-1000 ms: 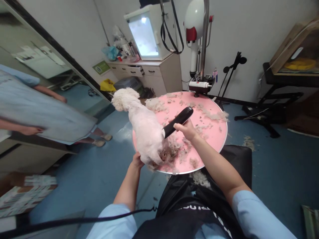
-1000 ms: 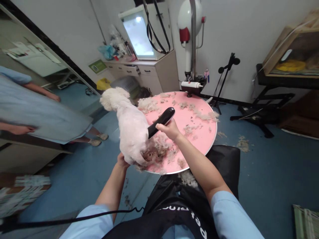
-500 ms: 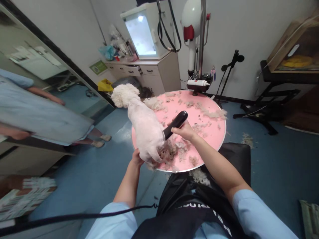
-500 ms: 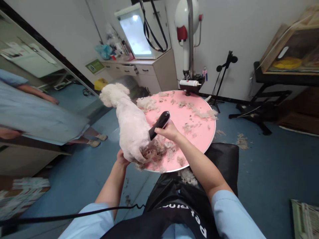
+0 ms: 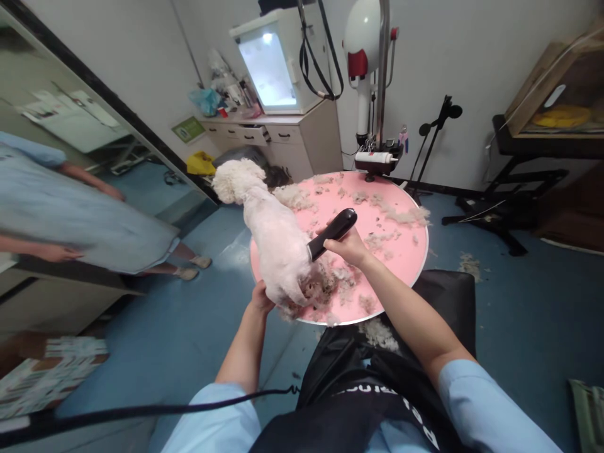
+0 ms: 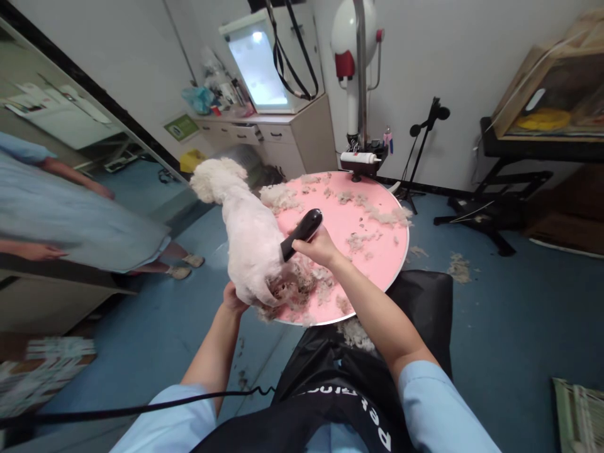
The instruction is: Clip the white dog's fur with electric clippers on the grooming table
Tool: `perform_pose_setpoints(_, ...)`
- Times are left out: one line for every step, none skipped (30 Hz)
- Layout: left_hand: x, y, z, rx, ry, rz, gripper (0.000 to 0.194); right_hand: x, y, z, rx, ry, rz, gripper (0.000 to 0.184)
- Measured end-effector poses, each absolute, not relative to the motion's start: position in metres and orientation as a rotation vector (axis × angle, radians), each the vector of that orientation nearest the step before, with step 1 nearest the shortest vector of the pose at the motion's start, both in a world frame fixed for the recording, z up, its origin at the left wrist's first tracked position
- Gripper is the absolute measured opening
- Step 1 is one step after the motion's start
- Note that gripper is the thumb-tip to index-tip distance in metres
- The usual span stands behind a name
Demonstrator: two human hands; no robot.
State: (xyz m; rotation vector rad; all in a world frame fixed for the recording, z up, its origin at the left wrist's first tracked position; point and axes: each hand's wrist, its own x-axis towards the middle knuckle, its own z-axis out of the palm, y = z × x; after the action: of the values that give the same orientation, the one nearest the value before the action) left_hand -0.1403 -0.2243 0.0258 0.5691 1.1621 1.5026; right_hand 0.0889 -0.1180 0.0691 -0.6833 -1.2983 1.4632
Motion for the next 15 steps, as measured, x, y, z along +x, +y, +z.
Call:
perform_pose_setpoints(-0.141, -0.224, 0.025, 0.573, 1.167, 1.497, 0.039, 0.090, -0.118, 0.068, -0.698, -1.327, 1.464, 0.030)
perform_pose_setpoints(-0.141, -0.224, 0.025, 0.576, 1.171, 1.491, 0.039, 0.092, -0.118, 0.067, -0.714, -1.358, 1.465, 0.030)
perform_pose_setpoints(-0.141, -0.223, 0.024, 0.580, 1.175, 1.486, 0.038, 0.095, -0.118, 0.067, -0.729, -1.390, 1.468, 0.030)
perform_pose_setpoints(-0.142, -0.223, 0.024, 0.584, 1.179, 1.481, 0.037, 0.097, -0.118, 0.068, -0.741, -1.418, 1.474, 0.030)
perform_pose_setpoints(-0.143, -0.222, 0.023, 0.587, 1.183, 1.477, 0.037, 0.099, -0.118, 0.069, -0.747, -1.438, 1.484, 0.031)
perform_pose_setpoints(-0.143, -0.222, 0.023, 0.590, 1.188, 1.475, 0.037, 0.101, -0.118, 0.071, -0.747, -1.444, 1.491, 0.031)
perform_pose_setpoints(-0.144, -0.222, 0.022, 0.591, 1.193, 1.475, 0.037, 0.102, -0.118, 0.072, -0.740, -1.437, 1.493, 0.031)
perform_pose_setpoints(-0.146, -0.222, 0.022, 0.592, 1.199, 1.476, 0.037, 0.103, -0.119, 0.073, -0.730, -1.417, 1.486, 0.030)
perform_pose_setpoints(-0.147, -0.222, 0.021, 0.592, 1.206, 1.479, 0.037, 0.103, -0.119, 0.074, -0.719, -1.389, 1.473, 0.029)
perform_pose_setpoints(-0.148, -0.222, 0.021, 0.591, 1.213, 1.481, 0.037, 0.104, -0.120, 0.073, -0.712, -1.359, 1.456, 0.028)
perform_pose_setpoints(-0.149, -0.222, 0.021, 0.591, 1.220, 1.482, 0.037, 0.104, -0.121, 0.072, -0.711, -1.337, 1.442, 0.027)
perform_pose_setpoints(-0.150, -0.222, 0.021, 0.592, 1.225, 1.481, 0.037, 0.104, -0.123, 0.071, -0.716, -1.327, 1.433, 0.028)
perform_pose_setpoints(-0.150, -0.223, 0.021, 0.593, 1.229, 1.480, 0.037, 0.105, -0.127, 0.068, -0.726, -1.328, 1.424, 0.029)
perform_pose_setpoints(-0.150, -0.223, 0.021, 0.595, 1.232, 1.476, 0.037, 0.106, -0.132, 0.065, -0.740, -1.327, 1.405, 0.031)
perform_pose_setpoints(-0.150, -0.223, 0.021, 0.597, 1.234, 1.473, 0.037, 0.107, -0.140, 0.062, -0.755, -1.316, 1.377, 0.033)
